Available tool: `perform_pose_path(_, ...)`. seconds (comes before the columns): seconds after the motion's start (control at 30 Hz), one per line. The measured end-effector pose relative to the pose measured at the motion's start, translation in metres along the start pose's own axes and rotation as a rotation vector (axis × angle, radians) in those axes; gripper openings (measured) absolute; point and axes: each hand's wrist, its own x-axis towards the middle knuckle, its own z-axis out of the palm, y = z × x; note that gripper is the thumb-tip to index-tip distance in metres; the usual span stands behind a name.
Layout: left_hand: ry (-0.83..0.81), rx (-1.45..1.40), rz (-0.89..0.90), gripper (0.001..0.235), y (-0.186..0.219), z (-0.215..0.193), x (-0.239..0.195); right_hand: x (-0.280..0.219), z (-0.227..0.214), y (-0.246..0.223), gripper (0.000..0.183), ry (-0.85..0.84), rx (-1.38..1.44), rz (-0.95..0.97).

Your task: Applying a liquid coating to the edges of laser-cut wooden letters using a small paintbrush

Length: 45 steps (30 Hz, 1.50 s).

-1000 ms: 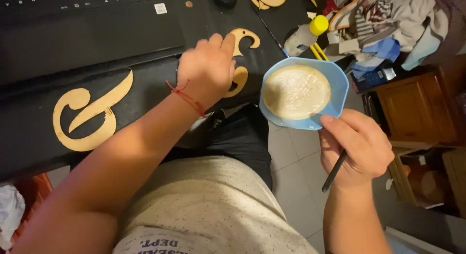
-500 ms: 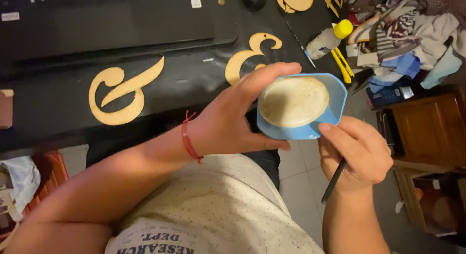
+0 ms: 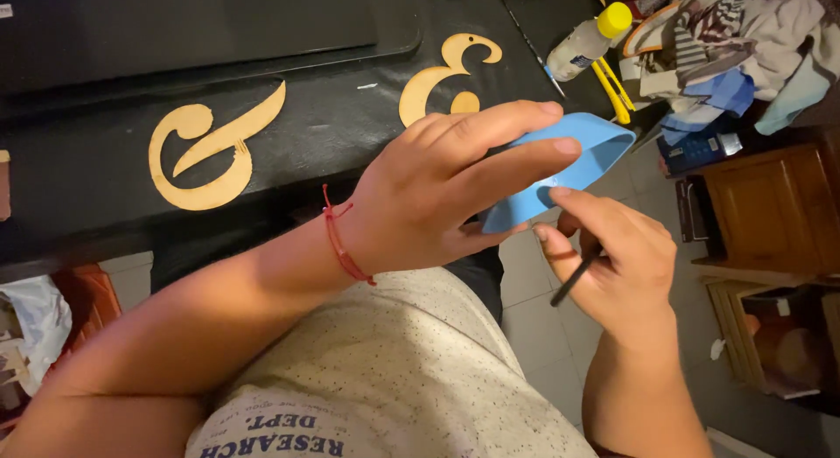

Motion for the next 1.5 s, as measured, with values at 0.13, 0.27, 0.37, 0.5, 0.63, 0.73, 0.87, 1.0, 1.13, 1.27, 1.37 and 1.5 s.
perform_pose_path(0.13, 0.034, 0.054, 0.036, 0.046, -0.001, 0.005, 0.002, -0.003, 0.002, 0.004, 0.025, -0.006, 0.022, 0.03)
perform_pose_path(0.27, 0.041, 0.063, 0.038, 0.045, -0.007, 0.006, 0.001, -0.021, -0.003, 0.01, 0.025, 0.366, 0.205, 0.101)
perform_pose_path(0.37, 0.077, 0.095, 0.035, 0.049, -0.007, 0.008, -0.001, -0.012, -0.008, 0.013, 0.056, 0.591, 0.349, -0.088)
perform_pose_path(0.5, 0.108, 0.163, 0.054, 0.044, -0.007, 0.008, 0.001, -0.018, -0.006, 0.015, 0.072, 0.528, 0.45, -0.006)
perform_pose_path(0.63, 0.111, 0.155, 0.061, 0.037, -0.005, 0.006, 0.0, -0.026, -0.01, 0.003, 0.042, 0.432, 0.324, 0.175)
perform_pose_path(0.73, 0.133, 0.183, 0.066, 0.04, -0.006, 0.008, -0.001, -0.022, -0.01, -0.003, 0.023, 0.396, 0.349, 0.278)
perform_pose_path(0.87, 0.137, 0.181, 0.069, 0.038, -0.006, 0.005, -0.002, -0.019, -0.007, -0.002, 0.023, 0.382, 0.341, 0.306)
perform_pose_path(1.0, 0.119, 0.151, 0.066, 0.041, -0.008, 0.004, -0.004, -0.021, -0.002, 0.004, 0.022, 0.416, 0.43, 0.342)
perform_pose_path(1.13, 0.087, 0.175, 0.049, 0.048, -0.009, 0.003, -0.009, -0.018, -0.001, 0.004, 0.02, 0.361, 0.43, 0.354)
perform_pose_path(1.27, 0.11, 0.166, 0.039, 0.042, -0.009, 0.002, -0.008, -0.018, -0.001, 0.006, 0.018, 0.351, 0.456, 0.365)
perform_pose_path(1.37, 0.061, 0.135, 0.063, 0.049, -0.011, 0.001, -0.008, -0.019, 0.0, 0.014, 0.017, 0.371, 0.489, 0.401)
perform_pose_path(1.5, 0.092, 0.162, 0.048, 0.044, -0.01, 0.001, -0.008, -0.019, 0.004, 0.027, 0.037, 0.539, 0.729, 0.493)
